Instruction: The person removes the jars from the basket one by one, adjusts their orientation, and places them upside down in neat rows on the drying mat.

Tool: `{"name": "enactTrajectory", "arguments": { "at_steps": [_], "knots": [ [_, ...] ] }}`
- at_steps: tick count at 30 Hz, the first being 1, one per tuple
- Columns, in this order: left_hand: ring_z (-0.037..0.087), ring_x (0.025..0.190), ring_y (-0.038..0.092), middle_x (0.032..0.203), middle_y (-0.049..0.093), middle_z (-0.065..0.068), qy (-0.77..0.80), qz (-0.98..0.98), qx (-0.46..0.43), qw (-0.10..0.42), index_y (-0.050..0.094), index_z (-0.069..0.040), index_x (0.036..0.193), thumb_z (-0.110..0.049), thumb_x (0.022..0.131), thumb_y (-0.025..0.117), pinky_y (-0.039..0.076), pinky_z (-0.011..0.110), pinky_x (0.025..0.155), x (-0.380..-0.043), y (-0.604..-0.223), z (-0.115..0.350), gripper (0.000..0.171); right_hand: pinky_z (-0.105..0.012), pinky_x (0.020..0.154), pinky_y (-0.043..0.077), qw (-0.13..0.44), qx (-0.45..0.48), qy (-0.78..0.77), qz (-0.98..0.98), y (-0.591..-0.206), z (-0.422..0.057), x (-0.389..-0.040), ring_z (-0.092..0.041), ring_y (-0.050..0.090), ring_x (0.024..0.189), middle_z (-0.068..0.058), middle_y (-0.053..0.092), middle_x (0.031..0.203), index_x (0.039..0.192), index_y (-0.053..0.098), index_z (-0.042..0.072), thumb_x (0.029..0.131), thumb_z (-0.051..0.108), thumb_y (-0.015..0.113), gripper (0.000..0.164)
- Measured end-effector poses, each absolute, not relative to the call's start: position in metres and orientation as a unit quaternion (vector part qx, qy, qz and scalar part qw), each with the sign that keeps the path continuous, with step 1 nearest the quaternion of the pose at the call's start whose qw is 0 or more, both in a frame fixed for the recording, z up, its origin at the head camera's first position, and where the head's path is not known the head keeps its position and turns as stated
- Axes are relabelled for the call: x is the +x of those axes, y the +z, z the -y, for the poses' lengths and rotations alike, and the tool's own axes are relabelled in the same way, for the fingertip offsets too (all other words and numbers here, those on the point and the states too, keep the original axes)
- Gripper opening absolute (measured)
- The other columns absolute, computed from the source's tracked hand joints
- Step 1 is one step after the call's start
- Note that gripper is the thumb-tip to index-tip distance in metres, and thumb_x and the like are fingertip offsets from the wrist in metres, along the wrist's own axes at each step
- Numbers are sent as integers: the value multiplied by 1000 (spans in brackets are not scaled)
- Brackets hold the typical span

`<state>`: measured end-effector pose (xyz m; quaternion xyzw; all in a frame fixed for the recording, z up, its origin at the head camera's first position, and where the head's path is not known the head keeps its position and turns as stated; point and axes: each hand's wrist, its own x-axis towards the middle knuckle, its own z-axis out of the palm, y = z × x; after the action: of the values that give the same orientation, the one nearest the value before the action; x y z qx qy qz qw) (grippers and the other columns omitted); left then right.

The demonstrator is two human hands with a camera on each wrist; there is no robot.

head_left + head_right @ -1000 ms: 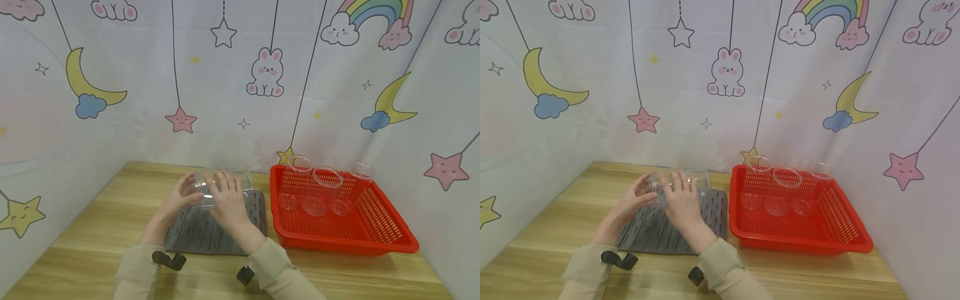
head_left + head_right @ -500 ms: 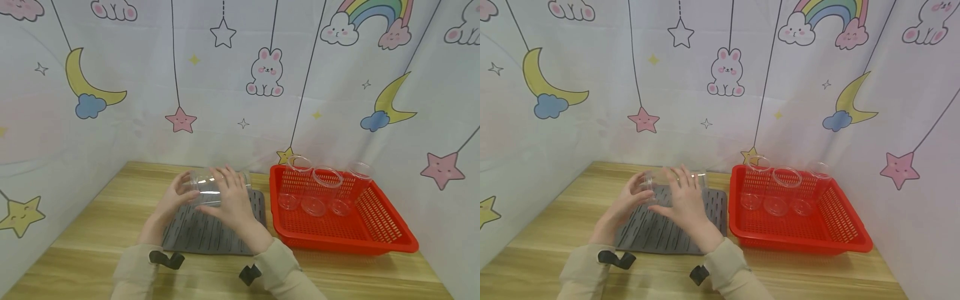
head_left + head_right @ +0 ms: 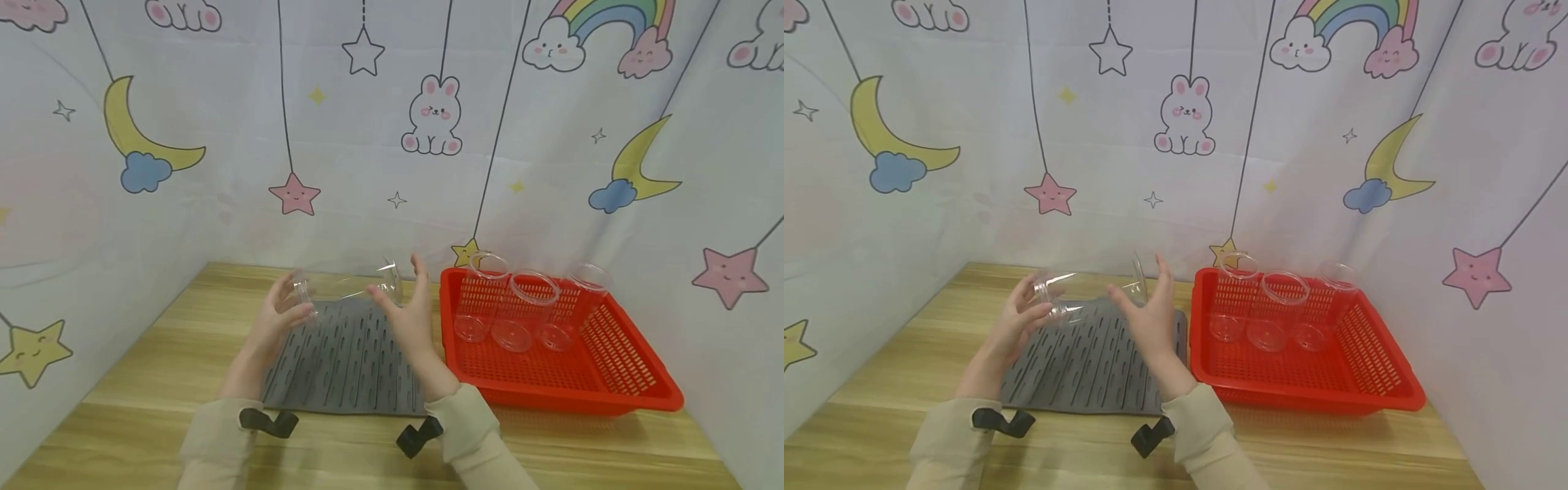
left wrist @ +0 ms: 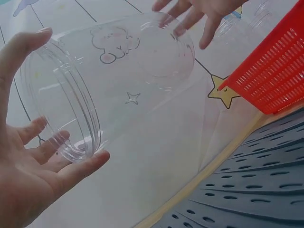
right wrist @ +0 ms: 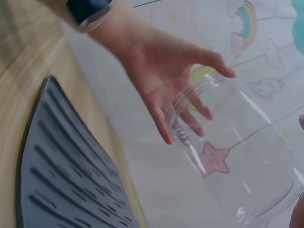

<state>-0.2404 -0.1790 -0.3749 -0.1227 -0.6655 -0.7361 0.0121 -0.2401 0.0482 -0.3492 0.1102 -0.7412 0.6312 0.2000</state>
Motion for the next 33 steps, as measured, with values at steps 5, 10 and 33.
{"name": "enactTrajectory", "arguments": {
  "at_steps": [5,10,33],
  "knots": [
    [34,140,34,159,22,17,-765,627,-141,36,12,-6,155,-9,91,57,53,24,95,-242,-379,178,78,-59,117,27,135,71,731,666,-352,-48,-242,-29,23,147,-7,21,161,156,13,15,86,34,70,92],
    [20,132,45,148,36,5,-784,596,-168,56,20,-8,153,-8,90,58,54,28,96,-242,-381,176,73,-59,115,32,81,65,833,544,-360,-46,-245,-37,30,143,-18,17,160,156,6,8,88,29,63,91],
    [23,132,42,146,38,1,-797,557,-226,65,21,-8,153,-12,85,68,54,33,96,-244,-383,162,83,-62,117,25,14,82,923,375,-371,-31,-242,-40,22,148,-22,24,158,157,8,8,57,58,88,137]
  ]
}}
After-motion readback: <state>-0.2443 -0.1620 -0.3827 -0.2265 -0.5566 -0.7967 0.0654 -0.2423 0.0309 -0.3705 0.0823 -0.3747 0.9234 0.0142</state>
